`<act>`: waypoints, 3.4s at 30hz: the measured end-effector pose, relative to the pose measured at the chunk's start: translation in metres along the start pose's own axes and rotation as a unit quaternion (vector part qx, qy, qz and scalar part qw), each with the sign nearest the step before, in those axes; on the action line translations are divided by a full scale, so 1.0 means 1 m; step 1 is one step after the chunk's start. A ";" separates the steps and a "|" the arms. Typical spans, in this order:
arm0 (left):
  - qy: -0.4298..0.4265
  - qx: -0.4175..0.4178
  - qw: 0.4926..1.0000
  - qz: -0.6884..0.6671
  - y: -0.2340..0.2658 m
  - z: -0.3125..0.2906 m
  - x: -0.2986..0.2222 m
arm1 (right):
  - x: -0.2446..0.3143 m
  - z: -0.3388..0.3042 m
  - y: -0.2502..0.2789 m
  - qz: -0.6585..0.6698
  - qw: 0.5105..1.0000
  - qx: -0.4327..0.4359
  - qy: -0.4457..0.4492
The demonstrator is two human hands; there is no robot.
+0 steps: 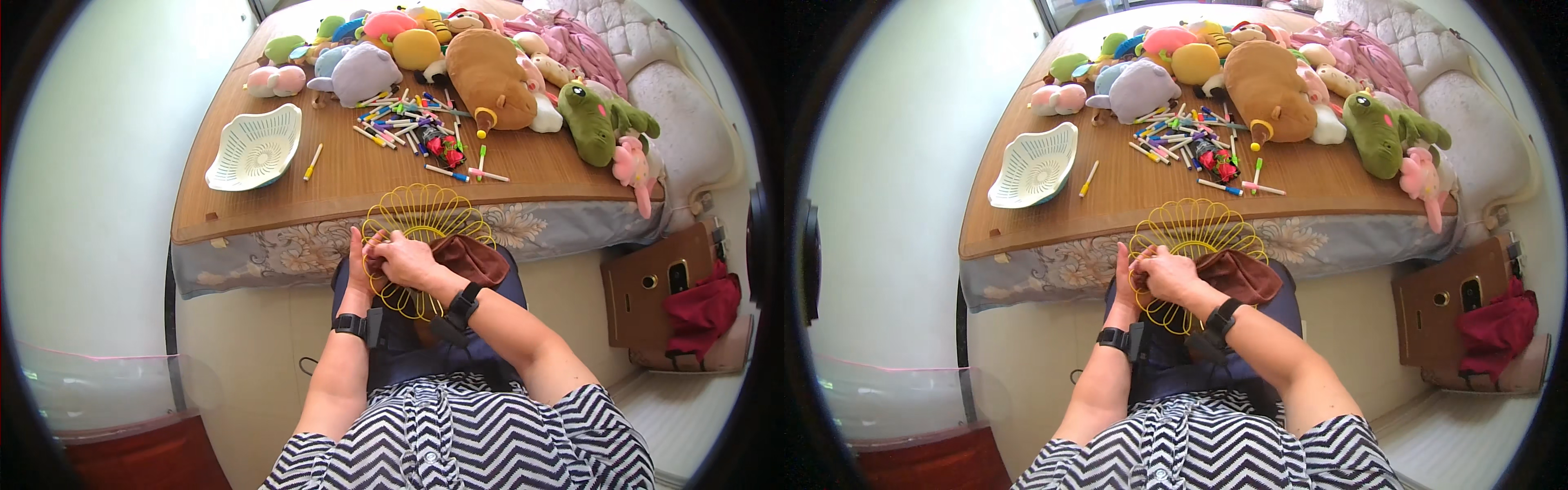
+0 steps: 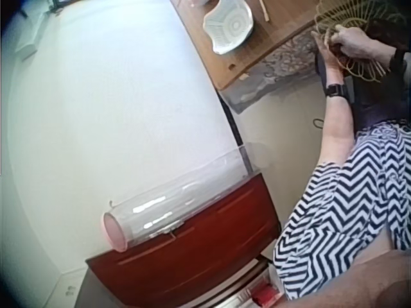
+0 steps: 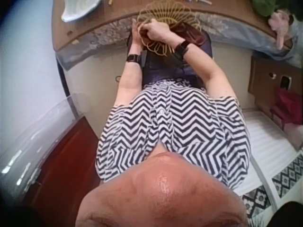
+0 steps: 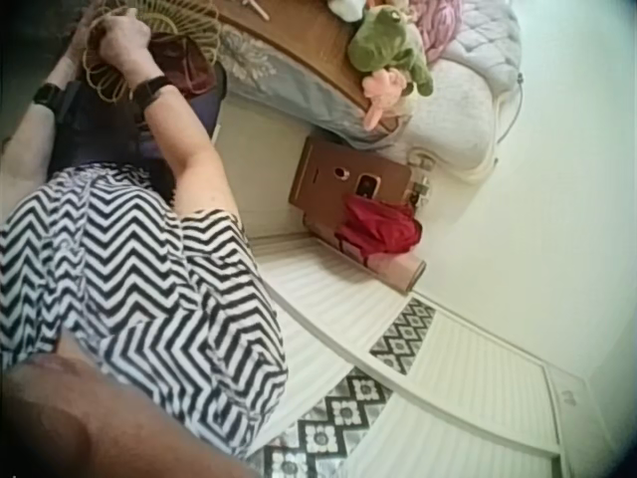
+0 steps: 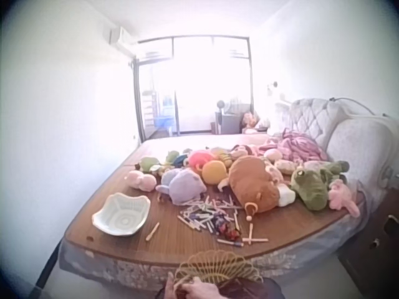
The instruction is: Stuffing a plush toy skin into a yellow circular frame while sitting on a bed covered in toys.
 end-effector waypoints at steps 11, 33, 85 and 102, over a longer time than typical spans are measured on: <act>0.000 -0.043 0.999 0.027 -0.009 -0.002 0.007 | -0.069 -0.010 -0.009 0.008 0.995 -0.006 -0.099; -0.007 -0.102 0.988 0.119 -0.021 -0.010 0.002 | 0.002 -0.022 -0.008 -0.023 0.997 -0.002 0.070; 0.011 -0.030 0.997 0.066 0.031 0.005 -0.008 | -0.011 -0.008 -0.008 -0.002 1.000 -0.013 -0.005; 0.022 -0.020 0.998 0.047 -0.001 0.004 0.005 | -0.046 -0.017 -0.024 -0.106 0.992 0.045 -0.060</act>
Point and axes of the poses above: each hand's wrist, its own z-axis towards the middle knuckle, its own y-axis out of the back of the hand, x = y × z, the point moved 8 cm from there along z, towards the middle knuckle, and after that the axes turned 1 degree about -x, right-handed, at the moved point
